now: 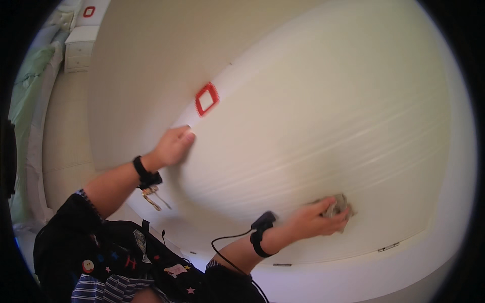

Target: The person wipes the surface of a sliding wardrobe door, a bedside table, a room door, and a wooden desk using a cloth.

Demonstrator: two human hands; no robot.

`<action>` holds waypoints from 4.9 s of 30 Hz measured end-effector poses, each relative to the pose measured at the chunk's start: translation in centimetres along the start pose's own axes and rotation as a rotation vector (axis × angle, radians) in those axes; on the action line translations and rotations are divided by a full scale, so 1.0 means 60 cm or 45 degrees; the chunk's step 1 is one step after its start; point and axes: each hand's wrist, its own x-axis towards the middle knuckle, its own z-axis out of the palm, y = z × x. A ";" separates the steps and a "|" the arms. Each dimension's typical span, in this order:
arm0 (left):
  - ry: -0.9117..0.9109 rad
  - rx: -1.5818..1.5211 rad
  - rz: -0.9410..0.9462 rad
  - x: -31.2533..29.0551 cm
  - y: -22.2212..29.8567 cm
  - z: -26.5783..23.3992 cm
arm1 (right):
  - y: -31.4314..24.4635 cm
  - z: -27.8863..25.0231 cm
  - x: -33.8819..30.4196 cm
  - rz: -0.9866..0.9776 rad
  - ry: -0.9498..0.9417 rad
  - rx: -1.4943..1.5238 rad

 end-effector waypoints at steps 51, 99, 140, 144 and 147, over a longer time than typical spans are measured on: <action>-0.042 -0.186 -0.015 0.140 -0.019 0.182 | 0.046 0.110 0.463 -1.100 0.095 0.186; -0.841 -0.441 -0.136 0.113 -0.027 0.016 | -0.117 0.115 -0.381 -0.736 -0.299 0.202; -0.258 -0.668 -0.317 0.140 -0.147 0.100 | 0.499 -0.092 -0.021 -0.470 -0.027 -0.217; -0.152 -0.610 -0.299 0.132 -0.145 0.097 | 0.499 -0.079 -0.229 -0.521 0.050 -0.245; -0.061 -0.515 -0.357 0.131 -0.129 0.104 | 0.456 -0.094 -0.412 -0.480 -0.233 0.021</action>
